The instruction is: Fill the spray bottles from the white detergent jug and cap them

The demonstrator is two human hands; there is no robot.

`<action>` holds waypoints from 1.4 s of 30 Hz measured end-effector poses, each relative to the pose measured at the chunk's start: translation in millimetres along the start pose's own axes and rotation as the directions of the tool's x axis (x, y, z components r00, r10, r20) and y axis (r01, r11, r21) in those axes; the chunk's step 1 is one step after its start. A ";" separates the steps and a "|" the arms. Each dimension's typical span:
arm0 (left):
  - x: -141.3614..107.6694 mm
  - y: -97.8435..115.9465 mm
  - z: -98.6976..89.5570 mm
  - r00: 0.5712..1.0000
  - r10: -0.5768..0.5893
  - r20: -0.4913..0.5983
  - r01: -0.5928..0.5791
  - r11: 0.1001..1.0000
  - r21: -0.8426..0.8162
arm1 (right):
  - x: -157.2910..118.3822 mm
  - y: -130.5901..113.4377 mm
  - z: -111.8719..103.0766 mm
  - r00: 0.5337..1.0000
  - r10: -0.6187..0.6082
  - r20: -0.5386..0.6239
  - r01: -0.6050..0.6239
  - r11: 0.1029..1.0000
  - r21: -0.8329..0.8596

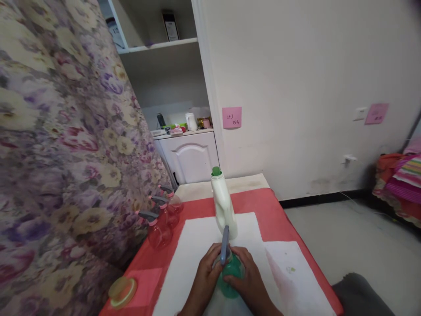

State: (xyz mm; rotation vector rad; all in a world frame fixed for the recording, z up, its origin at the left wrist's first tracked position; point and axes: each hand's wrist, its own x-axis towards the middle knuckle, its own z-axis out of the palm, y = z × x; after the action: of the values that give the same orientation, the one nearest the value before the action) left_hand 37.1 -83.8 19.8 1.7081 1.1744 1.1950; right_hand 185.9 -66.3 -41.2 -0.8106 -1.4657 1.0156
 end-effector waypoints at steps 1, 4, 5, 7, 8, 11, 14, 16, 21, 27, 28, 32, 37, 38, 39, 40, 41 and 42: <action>-0.3 2.2 0.8 1.000 0.009 -0.006 -0.009 1.000 0.009 | 0.0 -2.0 -0.6 1.000 -0.019 -0.008 0.019 1.000 -0.003; -1.2 5.8 3.2 1.000 0.006 -0.027 -0.006 1.000 0.021 | 1.5 -6.6 -2.5 0.997 -0.066 -0.026 0.066 0.998 0.003; -1.5 5.9 3.7 0.999 0.006 -0.034 -0.005 1.000 0.023 | 2.3 -7.8 -2.9 0.997 -0.071 -0.033 0.071 0.997 0.003; -2.3 4.8 4.3 0.999 0.015 -0.040 -0.013 1.000 0.027 | 3.8 -9.6 -3.0 0.996 -0.076 -0.048 0.076 0.997 0.005; -2.8 3.8 4.2 0.999 0.019 -0.042 -0.018 0.999 0.028 | 4.5 -10.4 -2.7 0.996 -0.078 -0.049 0.078 0.997 0.010; -4.5 0.3 3.3 0.998 0.031 -0.053 -0.030 0.999 0.029 | 6.3 -12.7 -1.5 0.996 -0.083 -0.022 0.084 0.996 0.041; -6.2 -1.7 2.8 0.998 0.022 -0.058 -0.020 0.999 0.029 | 8.0 -15.3 -1.1 0.998 -0.068 0.010 0.068 0.996 0.061; -6.6 -0.5 3.6 0.998 0.003 -0.058 -0.002 1.000 0.022 | 9.0 -17.1 -1.3 0.998 -0.051 0.021 0.050 0.997 0.063; -3.7 7.5 7.3 0.995 -0.019 -0.100 0.026 0.998 0.061 | 10.4 -18.1 -1.7 0.998 -0.057 0.029 0.055 0.996 0.071; -1.2 7.2 5.6 0.992 -0.012 -0.122 0.024 0.995 0.096 | -7.7 5.6 -1.3 1.000 -0.011 -0.011 0.011 1.000 0.015; -1.3 6.1 5.4 0.992 -0.018 -0.121 0.029 0.995 0.095 | -13.5 12.7 -0.4 1.000 0.015 -0.013 -0.015 1.000 -0.007; -2.3 1.9 6.3 0.990 -0.096 -0.106 0.102 0.994 0.047 | -31.5 38.0 5.2 0.994 0.111 0.007 -0.110 0.988 -0.105; -2.1 2.4 6.6 0.988 -0.117 -0.096 0.121 0.992 0.036 | -28.8 42.5 8.0 0.980 0.196 0.028 -0.191 0.973 -0.130; -1.6 3.1 5.8 0.990 -0.106 -0.090 0.111 0.993 0.043 | -26.6 40.2 7.3 0.980 0.196 0.040 -0.190 0.974 -0.123; -0.9 3.8 4.8 0.992 -0.097 -0.082 0.101 0.994 0.051 | -24.5 37.4 6.1 0.980 0.192 0.050 -0.185 0.976 -0.115; -0.1 4.3 3.5 0.993 -0.091 -0.071 0.095 0.994 0.058 | -22.4 34.3 4.6 0.981 0.185 0.058 -0.178 0.978 -0.107; 0.8 4.7 2.1 0.994 -0.087 -0.060 0.091 0.994 0.063 | -20.4 31.1 2.7 0.982 0.174 0.070 -0.167 0.981 -0.096; 1.7 4.8 0.7 0.995 -0.085 -0.049 0.088 0.994 0.066 | -18.2 28.2 0.7 0.984 0.158 0.080 -0.151 0.985 -0.084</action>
State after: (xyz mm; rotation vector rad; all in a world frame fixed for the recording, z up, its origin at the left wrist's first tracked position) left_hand 39.3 -83.7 24.5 1.6702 1.3171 1.1588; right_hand 186.3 -71.9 -74.4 -0.9588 -1.5419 1.1272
